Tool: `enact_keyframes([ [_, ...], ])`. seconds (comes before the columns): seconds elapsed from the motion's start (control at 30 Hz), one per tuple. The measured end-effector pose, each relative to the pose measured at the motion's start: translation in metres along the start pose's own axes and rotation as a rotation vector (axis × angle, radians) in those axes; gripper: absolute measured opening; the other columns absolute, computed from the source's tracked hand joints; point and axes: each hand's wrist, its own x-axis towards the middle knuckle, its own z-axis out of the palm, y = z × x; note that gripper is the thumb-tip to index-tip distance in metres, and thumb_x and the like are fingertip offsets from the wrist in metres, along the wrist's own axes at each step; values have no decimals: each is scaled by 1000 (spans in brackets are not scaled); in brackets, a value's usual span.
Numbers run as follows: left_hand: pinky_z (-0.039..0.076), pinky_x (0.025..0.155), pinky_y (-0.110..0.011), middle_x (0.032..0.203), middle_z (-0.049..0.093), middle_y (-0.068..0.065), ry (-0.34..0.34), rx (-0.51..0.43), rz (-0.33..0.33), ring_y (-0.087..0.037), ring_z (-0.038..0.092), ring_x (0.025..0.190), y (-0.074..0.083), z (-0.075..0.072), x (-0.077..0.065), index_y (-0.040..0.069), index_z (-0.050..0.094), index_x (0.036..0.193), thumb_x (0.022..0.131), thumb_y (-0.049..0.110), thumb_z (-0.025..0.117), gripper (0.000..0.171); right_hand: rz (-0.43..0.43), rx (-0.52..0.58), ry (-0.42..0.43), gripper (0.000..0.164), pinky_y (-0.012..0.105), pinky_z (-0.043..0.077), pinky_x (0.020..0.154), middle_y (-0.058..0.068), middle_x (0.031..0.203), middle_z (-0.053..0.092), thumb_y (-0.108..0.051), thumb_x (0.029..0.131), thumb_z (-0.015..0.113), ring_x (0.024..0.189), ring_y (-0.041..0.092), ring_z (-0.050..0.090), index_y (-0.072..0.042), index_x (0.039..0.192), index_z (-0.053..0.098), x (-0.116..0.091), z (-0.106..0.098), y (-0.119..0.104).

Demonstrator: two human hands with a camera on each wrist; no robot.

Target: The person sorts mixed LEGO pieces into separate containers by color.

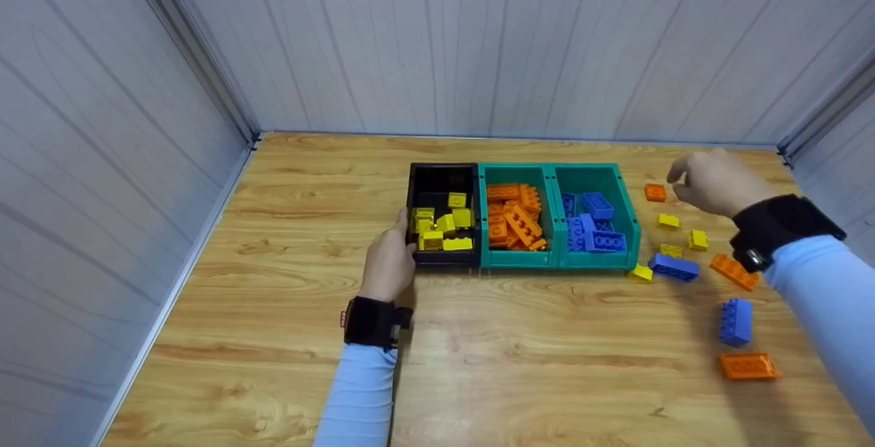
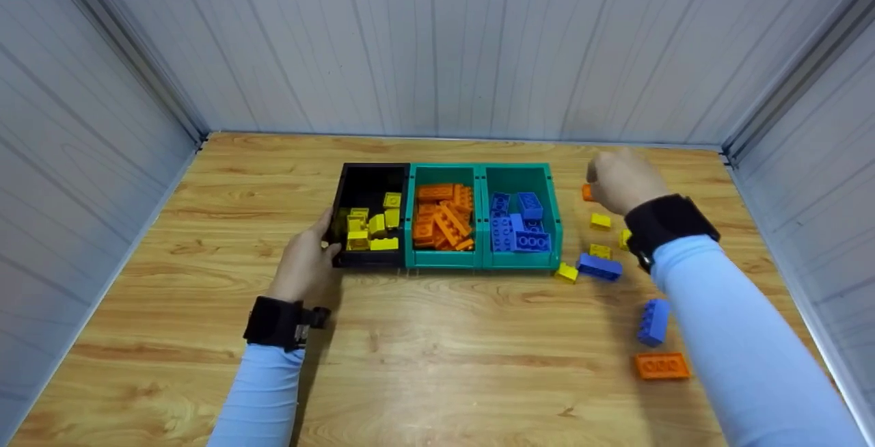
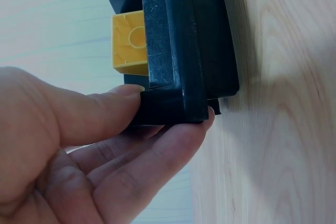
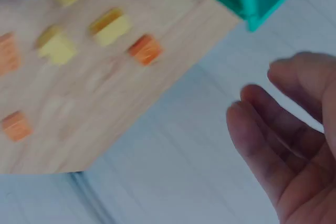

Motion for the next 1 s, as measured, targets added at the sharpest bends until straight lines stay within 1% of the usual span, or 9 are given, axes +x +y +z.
enact_keyframes([
  [0.13,50,96,-42,133,57,-25,-2,-2,-15,-37,62,111,-3,-1,2,-1,29,153,96,-1,61,66,3,41,-107,23,40,53,58,16,83,66,0,89,65,67,23,62,11,110,65,-11,19,16],
  [0.23,51,94,-42,133,57,-25,1,1,-16,-37,63,109,-6,-2,3,-2,28,153,96,-1,60,66,-21,71,-134,23,37,54,58,9,82,66,-3,89,67,67,18,61,8,110,66,-19,38,24],
  [0.33,54,85,-42,118,65,-27,7,13,-4,-35,66,92,-8,-3,3,-3,28,153,96,-1,61,66,-75,82,-123,24,37,54,60,7,85,67,-7,90,70,71,19,63,5,111,68,-26,57,28],
  [0.4,54,79,-41,105,67,-27,9,25,4,-33,65,81,-9,-3,3,-3,29,153,96,0,62,66,-101,78,-121,28,40,54,63,10,90,68,-12,90,72,76,23,64,4,113,69,-30,67,29],
  [0.47,54,77,-41,97,68,-25,9,32,5,-31,64,75,-9,-4,4,-3,28,153,96,0,62,66,-108,74,-121,32,43,54,67,12,93,68,-14,89,74,81,27,65,4,114,69,-32,75,29],
  [0.57,54,82,-42,104,68,-26,6,31,-3,-33,66,82,-10,-4,4,-2,28,154,96,0,61,67,-107,61,-126,33,46,55,70,13,95,69,-12,87,76,85,30,65,4,114,69,-36,83,28],
  [0.7,52,89,-44,115,66,-28,5,27,-11,-36,66,95,-11,-4,4,-2,28,154,96,1,62,67,-96,45,-130,32,46,55,69,11,92,68,-8,84,77,83,28,64,3,112,69,-39,91,28],
  [0.87,51,92,-43,121,64,-27,11,24,-8,-37,65,100,-11,-4,6,-2,28,153,95,0,62,67,-58,61,-114,30,45,54,67,9,91,65,-7,84,75,80,24,62,2,112,68,-40,99,30],
  [1.0,51,94,-44,124,62,-27,17,14,-11,-38,65,102,-11,-3,6,-2,29,153,95,-1,62,67,-49,71,-107,28,46,53,68,9,90,65,-9,86,74,78,24,61,5,109,68,-39,104,34],
])
